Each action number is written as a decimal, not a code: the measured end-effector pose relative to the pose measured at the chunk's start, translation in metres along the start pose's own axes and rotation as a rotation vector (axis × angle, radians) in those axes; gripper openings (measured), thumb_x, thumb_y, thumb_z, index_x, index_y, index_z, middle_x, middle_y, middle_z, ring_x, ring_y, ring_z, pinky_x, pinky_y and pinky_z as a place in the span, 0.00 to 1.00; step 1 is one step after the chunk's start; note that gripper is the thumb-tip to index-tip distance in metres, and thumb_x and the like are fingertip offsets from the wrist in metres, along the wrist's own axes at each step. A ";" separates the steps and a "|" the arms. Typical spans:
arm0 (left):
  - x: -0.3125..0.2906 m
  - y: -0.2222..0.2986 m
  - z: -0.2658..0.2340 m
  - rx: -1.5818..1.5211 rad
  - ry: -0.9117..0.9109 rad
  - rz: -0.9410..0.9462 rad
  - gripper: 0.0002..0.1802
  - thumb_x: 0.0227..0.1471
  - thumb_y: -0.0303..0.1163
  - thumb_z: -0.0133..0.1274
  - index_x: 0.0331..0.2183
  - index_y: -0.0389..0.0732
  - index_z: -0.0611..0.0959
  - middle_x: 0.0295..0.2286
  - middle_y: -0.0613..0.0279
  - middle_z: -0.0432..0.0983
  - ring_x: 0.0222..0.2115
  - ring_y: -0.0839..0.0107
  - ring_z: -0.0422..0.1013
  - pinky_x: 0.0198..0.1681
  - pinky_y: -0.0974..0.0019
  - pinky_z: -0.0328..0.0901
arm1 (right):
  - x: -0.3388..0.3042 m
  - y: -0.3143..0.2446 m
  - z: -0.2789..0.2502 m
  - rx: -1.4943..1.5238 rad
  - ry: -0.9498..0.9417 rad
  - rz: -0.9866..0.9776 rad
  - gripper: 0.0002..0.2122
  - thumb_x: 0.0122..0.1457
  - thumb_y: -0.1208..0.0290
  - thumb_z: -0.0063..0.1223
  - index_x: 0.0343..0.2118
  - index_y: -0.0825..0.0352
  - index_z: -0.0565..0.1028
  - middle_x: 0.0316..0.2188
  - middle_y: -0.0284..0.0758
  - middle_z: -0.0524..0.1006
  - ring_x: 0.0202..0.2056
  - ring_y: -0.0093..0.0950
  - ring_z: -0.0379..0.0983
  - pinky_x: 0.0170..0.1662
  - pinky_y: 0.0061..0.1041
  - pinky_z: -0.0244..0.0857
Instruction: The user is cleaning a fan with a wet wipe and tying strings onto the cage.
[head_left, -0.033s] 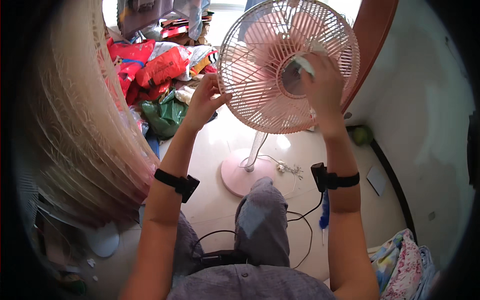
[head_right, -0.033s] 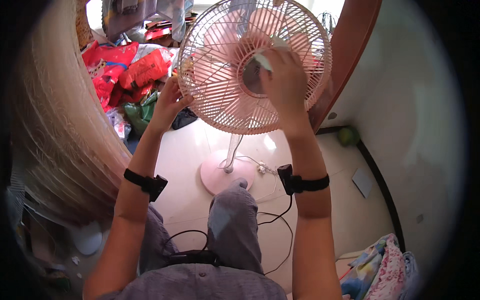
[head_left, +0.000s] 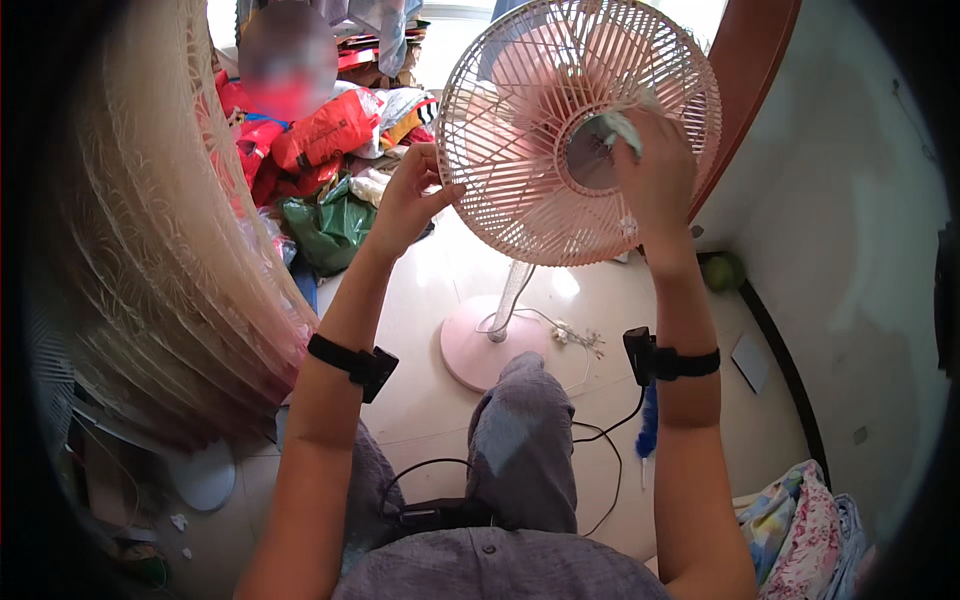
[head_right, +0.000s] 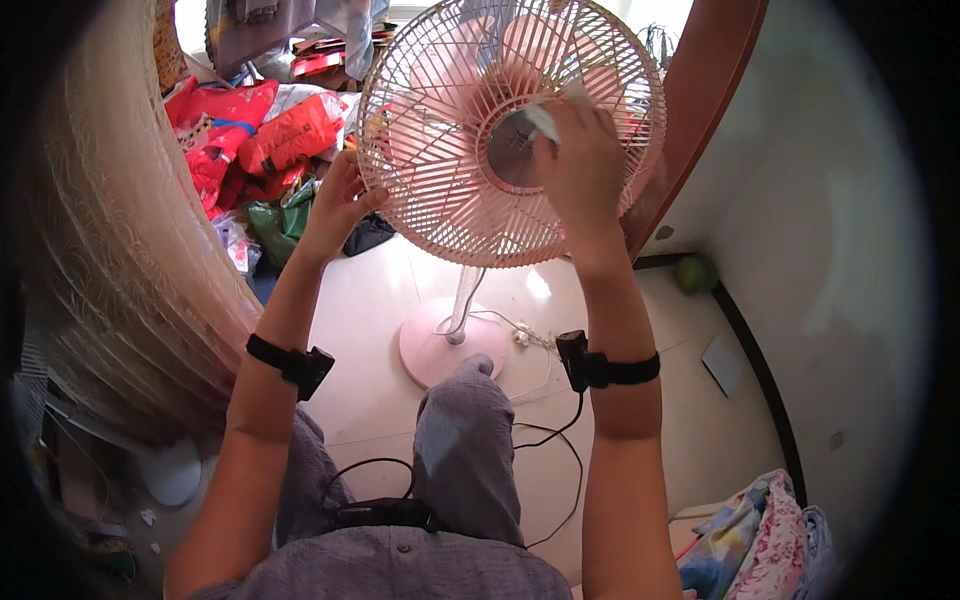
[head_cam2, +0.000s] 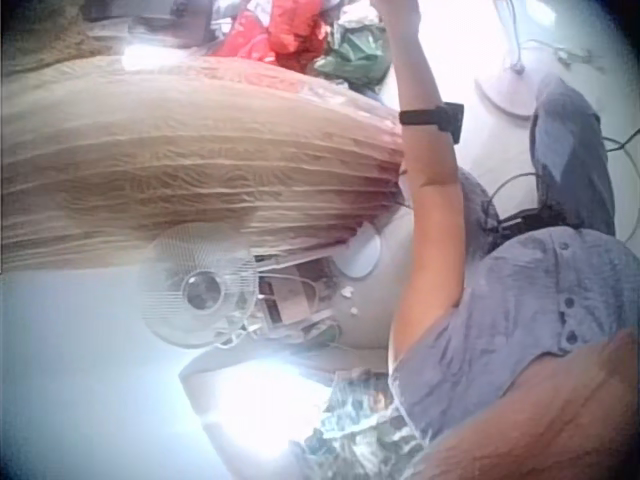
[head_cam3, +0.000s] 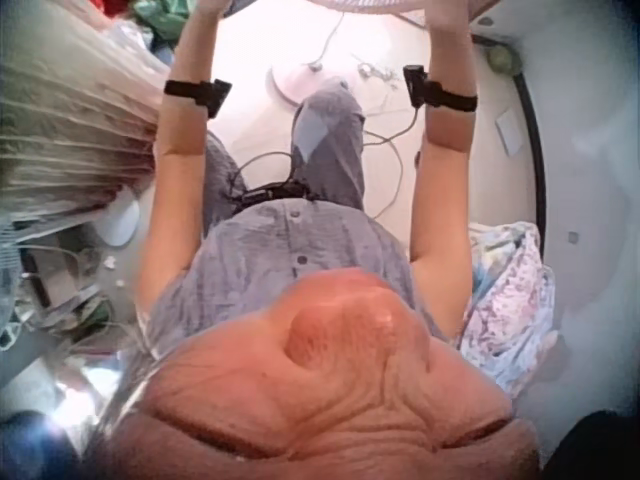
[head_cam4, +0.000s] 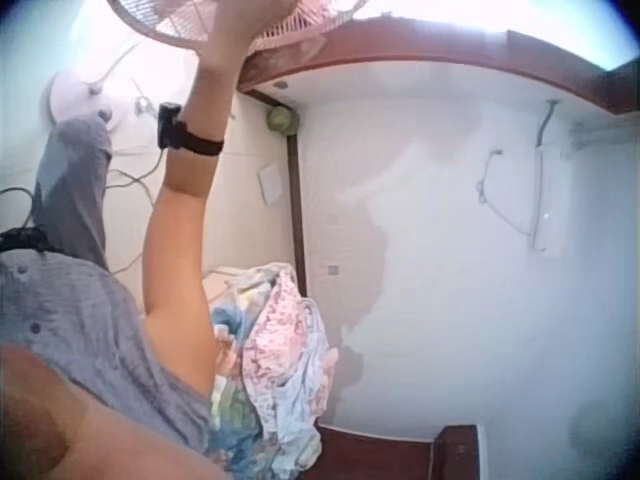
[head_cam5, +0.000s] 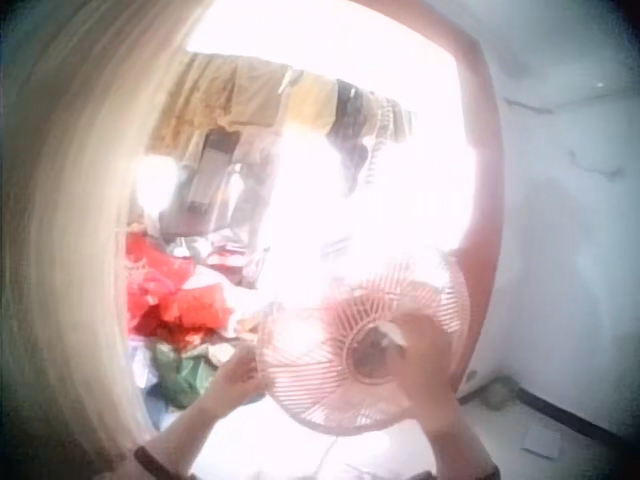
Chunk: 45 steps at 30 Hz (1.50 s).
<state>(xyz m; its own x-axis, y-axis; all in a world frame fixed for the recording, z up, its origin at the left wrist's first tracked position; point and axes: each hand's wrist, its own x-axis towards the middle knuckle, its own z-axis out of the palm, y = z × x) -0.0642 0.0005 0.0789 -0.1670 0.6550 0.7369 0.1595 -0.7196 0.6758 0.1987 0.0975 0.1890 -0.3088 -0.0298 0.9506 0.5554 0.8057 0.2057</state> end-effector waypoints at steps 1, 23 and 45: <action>0.000 -0.002 -0.002 -0.013 0.013 -0.002 0.22 0.47 0.25 0.60 0.43 0.39 0.69 0.37 0.66 0.71 0.37 0.76 0.68 0.45 0.67 0.63 | -0.005 0.004 -0.002 0.002 -0.007 -0.008 0.13 0.46 0.76 0.55 0.37 0.62 0.76 0.36 0.34 0.76 0.40 0.37 0.71 0.42 0.33 0.67; -0.005 -0.006 -0.004 0.041 0.037 -0.014 0.22 0.47 0.29 0.62 0.41 0.42 0.69 0.33 0.68 0.71 0.37 0.76 0.68 0.46 0.66 0.63 | -0.034 -0.033 0.028 -0.108 -0.108 -0.417 0.09 0.47 0.77 0.51 0.33 0.69 0.74 0.40 0.34 0.74 0.40 0.33 0.69 0.43 0.31 0.67; -0.009 -0.004 -0.008 -0.045 0.068 -0.111 0.24 0.46 0.26 0.61 0.44 0.41 0.69 0.36 0.64 0.71 0.38 0.74 0.67 0.44 0.68 0.64 | -0.072 0.020 -0.002 -0.159 -0.149 -0.155 0.17 0.45 0.77 0.53 0.42 0.67 0.74 0.43 0.41 0.73 0.43 0.41 0.69 0.47 0.37 0.65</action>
<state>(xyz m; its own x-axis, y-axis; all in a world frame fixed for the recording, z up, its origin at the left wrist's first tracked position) -0.0707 -0.0045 0.0692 -0.2466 0.7151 0.6541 0.0926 -0.6544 0.7504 0.2340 0.1149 0.1250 -0.5037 -0.0490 0.8625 0.6029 0.6952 0.3915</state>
